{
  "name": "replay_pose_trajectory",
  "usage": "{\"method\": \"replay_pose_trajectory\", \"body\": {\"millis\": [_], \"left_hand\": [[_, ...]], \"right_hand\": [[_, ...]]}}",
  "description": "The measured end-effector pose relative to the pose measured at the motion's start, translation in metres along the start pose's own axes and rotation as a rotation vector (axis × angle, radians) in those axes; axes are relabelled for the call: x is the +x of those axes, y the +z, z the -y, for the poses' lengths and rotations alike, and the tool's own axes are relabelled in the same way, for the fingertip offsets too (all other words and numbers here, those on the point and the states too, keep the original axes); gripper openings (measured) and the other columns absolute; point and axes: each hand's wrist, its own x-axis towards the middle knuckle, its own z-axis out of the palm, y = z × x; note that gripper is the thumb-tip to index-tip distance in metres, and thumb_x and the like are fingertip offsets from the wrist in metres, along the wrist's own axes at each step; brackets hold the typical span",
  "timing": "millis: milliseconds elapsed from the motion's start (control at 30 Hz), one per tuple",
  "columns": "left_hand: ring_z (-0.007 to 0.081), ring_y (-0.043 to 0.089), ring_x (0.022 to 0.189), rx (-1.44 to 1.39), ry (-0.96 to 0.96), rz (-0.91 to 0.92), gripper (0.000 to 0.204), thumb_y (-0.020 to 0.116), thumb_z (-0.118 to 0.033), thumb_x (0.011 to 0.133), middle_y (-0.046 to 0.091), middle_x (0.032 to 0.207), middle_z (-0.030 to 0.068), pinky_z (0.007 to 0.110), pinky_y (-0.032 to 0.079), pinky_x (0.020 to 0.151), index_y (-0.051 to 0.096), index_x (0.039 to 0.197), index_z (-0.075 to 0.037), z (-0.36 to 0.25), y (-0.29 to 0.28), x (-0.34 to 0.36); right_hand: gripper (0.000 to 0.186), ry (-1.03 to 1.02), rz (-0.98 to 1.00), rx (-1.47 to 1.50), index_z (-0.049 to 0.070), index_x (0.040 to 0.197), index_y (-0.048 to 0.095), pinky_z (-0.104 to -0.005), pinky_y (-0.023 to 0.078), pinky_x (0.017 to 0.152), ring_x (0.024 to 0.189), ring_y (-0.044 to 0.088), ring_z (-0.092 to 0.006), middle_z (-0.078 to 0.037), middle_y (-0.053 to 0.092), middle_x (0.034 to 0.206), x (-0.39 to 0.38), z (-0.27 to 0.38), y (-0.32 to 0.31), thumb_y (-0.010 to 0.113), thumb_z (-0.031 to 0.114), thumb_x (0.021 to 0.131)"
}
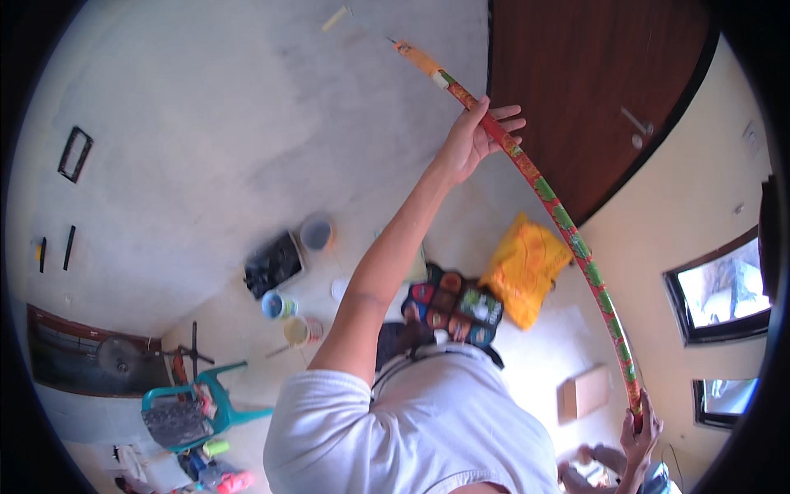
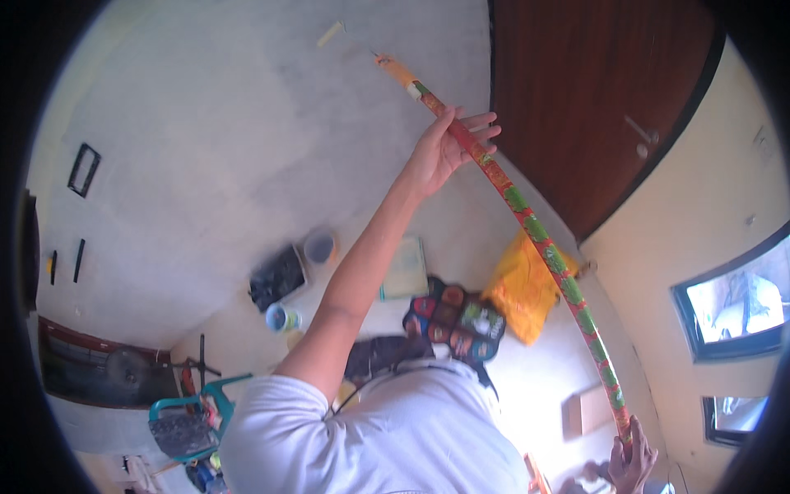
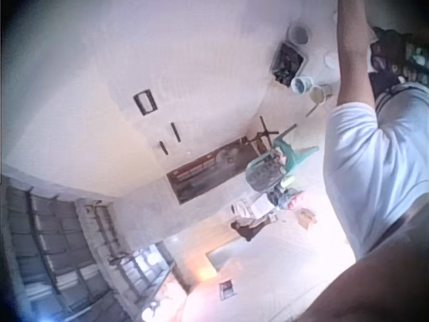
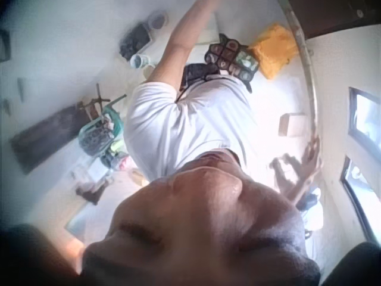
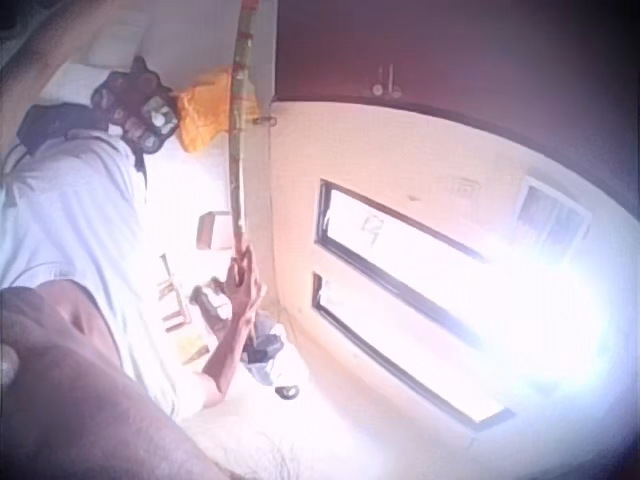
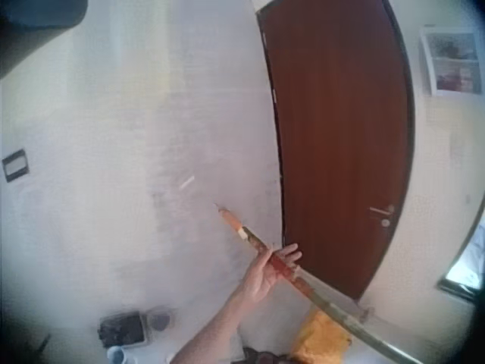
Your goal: The person sits on the floor and loads a paint roller with light-colored paint from a tray. They then stand up and apply the paint to a wall using the roller on an extension pole.
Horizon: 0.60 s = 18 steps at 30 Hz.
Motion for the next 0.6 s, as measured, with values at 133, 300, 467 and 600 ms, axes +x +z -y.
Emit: {"method": "replay_pose_trajectory", "body": {"millis": [133,300,467,600], "left_hand": [[0.0312,0.066,0.102,-0.152,-0.170,-0.090,0.036,0.052,-0.033,0.099,0.062,0.113,0.0168,0.043,0.058,0.087,0.042,0.115,-0.003,0.098,-0.044,-0.039],[0.0319,0.068,0.100,-0.306,-0.382,-0.260,0.035,0.053,-0.029,0.099,0.066,0.107,0.0148,0.039,0.060,0.085,0.048,0.117,0.000,0.170,-0.050,-0.126],[0.0299,0.069,0.096,-0.300,-0.572,-0.333,0.036,0.052,-0.029,0.100,0.065,0.104,0.0143,0.037,0.061,0.081,0.046,0.121,-0.001,0.227,-0.070,-0.191],[0.0295,0.069,0.094,-0.348,-0.676,-0.398,0.042,0.054,-0.030,0.098,0.064,0.103,0.0160,0.039,0.062,0.079,0.037,0.130,-0.008,0.278,-0.124,-0.216]], "right_hand": [[0.050,0.020,0.099,-0.090,0.001,0.129,0.056,-0.0373,0.037,0.049,0.046,0.045,-0.0235,-0.010,0.051,0.059,-0.019,0.006,-0.036,0.064,0.008,0.080],[0.052,0.274,0.298,-0.109,0.006,0.129,0.057,-0.0397,0.044,0.053,0.055,0.056,-0.0275,-0.014,0.058,0.067,0.037,0.053,-0.046,0.066,0.010,0.078],[0.046,0.292,0.535,0.021,0.014,0.134,0.055,-0.0392,0.043,0.054,0.052,0.054,-0.0269,-0.013,0.057,0.063,0.102,0.096,0.040,0.063,0.018,0.089],[0.045,0.134,0.594,0.308,0.014,0.134,0.055,-0.0391,0.047,0.058,0.059,0.060,-0.0300,-0.021,0.062,0.073,0.123,0.093,0.154,0.063,0.016,0.090]]}}
